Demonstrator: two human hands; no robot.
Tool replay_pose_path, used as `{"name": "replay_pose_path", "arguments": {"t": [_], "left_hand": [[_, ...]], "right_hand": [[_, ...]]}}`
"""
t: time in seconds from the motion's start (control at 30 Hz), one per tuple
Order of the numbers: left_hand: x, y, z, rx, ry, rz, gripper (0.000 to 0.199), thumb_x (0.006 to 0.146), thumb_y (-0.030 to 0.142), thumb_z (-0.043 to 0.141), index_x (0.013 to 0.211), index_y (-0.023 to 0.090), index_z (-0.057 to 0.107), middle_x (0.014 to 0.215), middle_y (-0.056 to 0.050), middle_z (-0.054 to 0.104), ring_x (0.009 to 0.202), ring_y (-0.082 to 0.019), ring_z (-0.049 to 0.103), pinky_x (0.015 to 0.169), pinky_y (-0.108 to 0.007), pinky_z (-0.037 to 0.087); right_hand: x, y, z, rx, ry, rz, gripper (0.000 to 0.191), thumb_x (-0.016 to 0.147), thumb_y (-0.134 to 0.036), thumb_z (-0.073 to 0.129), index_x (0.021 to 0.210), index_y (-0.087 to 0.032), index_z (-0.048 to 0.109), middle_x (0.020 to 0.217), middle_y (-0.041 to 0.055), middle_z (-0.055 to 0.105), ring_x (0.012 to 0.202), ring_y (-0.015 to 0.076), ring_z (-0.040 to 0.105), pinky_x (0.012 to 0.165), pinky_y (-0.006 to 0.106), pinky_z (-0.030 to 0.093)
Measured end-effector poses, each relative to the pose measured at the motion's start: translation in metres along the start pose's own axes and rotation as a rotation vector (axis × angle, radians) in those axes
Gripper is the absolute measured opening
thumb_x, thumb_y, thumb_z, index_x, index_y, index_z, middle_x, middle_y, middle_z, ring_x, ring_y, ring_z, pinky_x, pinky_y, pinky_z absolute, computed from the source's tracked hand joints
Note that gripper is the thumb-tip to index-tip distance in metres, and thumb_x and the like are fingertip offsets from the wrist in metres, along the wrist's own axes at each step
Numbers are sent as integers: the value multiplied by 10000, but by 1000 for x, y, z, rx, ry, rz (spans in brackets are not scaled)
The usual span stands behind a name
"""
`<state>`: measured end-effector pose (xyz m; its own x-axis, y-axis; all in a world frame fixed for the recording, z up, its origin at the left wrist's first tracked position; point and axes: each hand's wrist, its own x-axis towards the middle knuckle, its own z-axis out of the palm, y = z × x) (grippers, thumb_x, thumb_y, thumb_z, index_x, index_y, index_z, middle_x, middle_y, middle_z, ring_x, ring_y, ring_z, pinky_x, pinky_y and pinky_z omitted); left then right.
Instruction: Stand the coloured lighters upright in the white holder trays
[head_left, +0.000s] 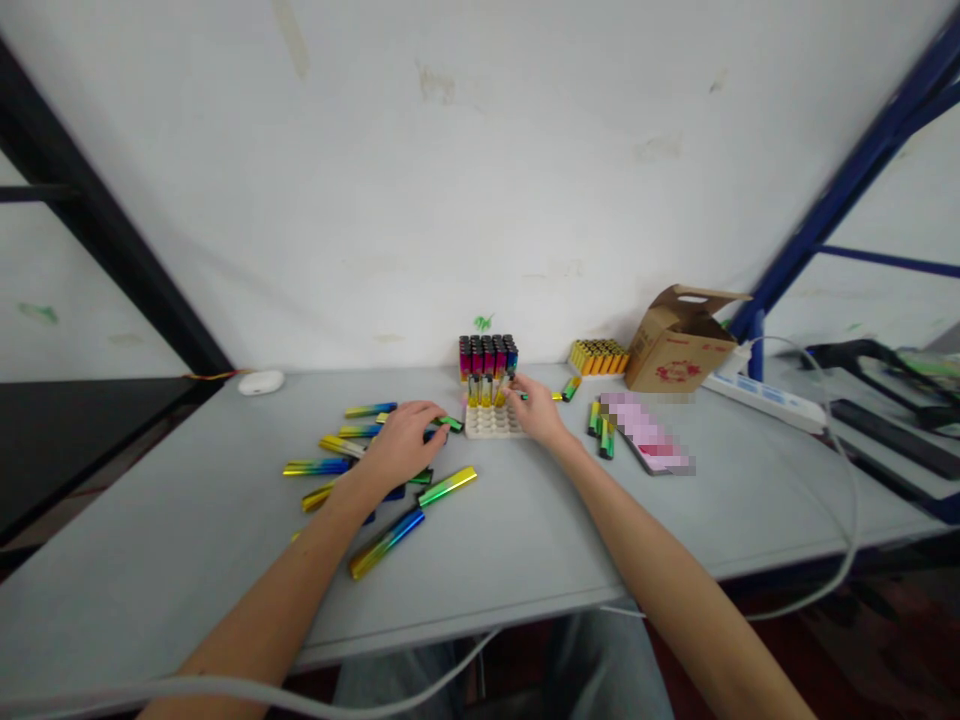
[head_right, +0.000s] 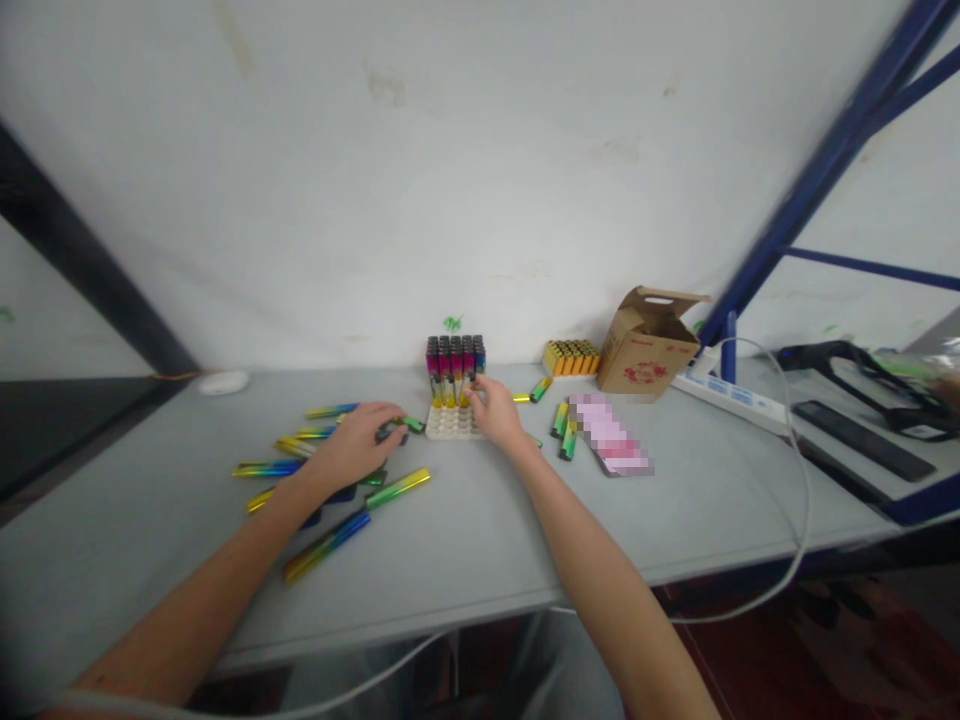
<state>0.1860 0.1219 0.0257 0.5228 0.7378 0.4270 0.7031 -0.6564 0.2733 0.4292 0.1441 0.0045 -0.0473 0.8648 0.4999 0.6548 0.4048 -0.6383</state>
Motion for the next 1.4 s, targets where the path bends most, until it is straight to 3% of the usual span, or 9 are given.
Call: {"name": "replay_pose_path", "arguments": {"t": [0.23, 0.4, 0.57, 0.73, 0.83, 1.0, 1.27, 1.4], "left_hand": [[0, 2, 4, -16, 9, 31, 277, 864, 294, 471, 972, 136, 671, 1024, -130, 688, 999, -271, 610, 940, -441, 470], [-2, 9, 9, -27, 6, 83, 304, 847, 314, 511, 1042, 138, 663, 1075, -129, 680, 1030, -262, 605, 966, -426, 464], [-7, 18, 14, 18, -127, 111, 460, 857, 384, 509, 1243, 149, 597, 1307, -131, 596, 1265, -297, 481, 1085, -493, 349], [-9, 23, 12, 60, -300, 85, 523, 912, 423, 415, 1372, 187, 491, 1450, -79, 464, 1402, -312, 295, 1123, -566, 242], [-9, 23, 11, 44, -296, 79, 504, 906, 420, 436, 1360, 215, 506, 1451, -73, 462, 1394, -319, 308, 1115, -590, 238], [-9, 24, 13, 28, -258, 83, 489, 881, 418, 486, 1316, 204, 554, 1413, -91, 509, 1349, -332, 376, 1094, -583, 290], [-9, 25, 13, -6, -220, 81, 474, 858, 399, 528, 1278, 190, 589, 1371, -109, 550, 1308, -345, 425, 1074, -593, 324], [-9, 26, 13, 1, -219, 72, 470, 860, 398, 527, 1279, 196, 589, 1372, -106, 548, 1313, -343, 422, 1079, -593, 325]], "right_hand": [[-1, -5, 0, -102, -84, 41, 154, 890, -230, 485, 908, -164, 622, 928, 72, 704, 850, 200, 631, 807, 293, 457], [-2, -7, 2, -138, -110, 45, 169, 886, -194, 483, 974, -167, 624, 994, 91, 703, 928, 212, 637, 843, 304, 459], [-7, -7, -1, -177, -113, 28, 249, 852, -192, 527, 1073, -143, 632, 1071, 113, 695, 1042, 227, 610, 949, 339, 439], [-8, 3, -31, -212, 31, 7, 300, 855, -172, 478, 1102, -127, 640, 1134, 120, 677, 1095, 229, 586, 1002, 366, 412], [-7, 16, -57, -237, 125, 97, 334, 831, -98, 428, 1076, -125, 655, 1103, 107, 690, 1057, 205, 608, 983, 338, 421], [-13, 28, -83, -469, 78, 364, 305, 848, -168, 453, 1043, -169, 688, 989, 95, 721, 929, 226, 650, 844, 322, 467], [-21, 14, -84, -651, -36, 558, 297, 847, -254, 472, 1058, -183, 669, 1006, 140, 707, 952, 274, 657, 756, 336, 476], [-21, 6, -76, -656, -109, 555, 310, 867, -315, 458, 1059, -165, 650, 1016, 167, 697, 975, 302, 651, 769, 365, 475]]}}
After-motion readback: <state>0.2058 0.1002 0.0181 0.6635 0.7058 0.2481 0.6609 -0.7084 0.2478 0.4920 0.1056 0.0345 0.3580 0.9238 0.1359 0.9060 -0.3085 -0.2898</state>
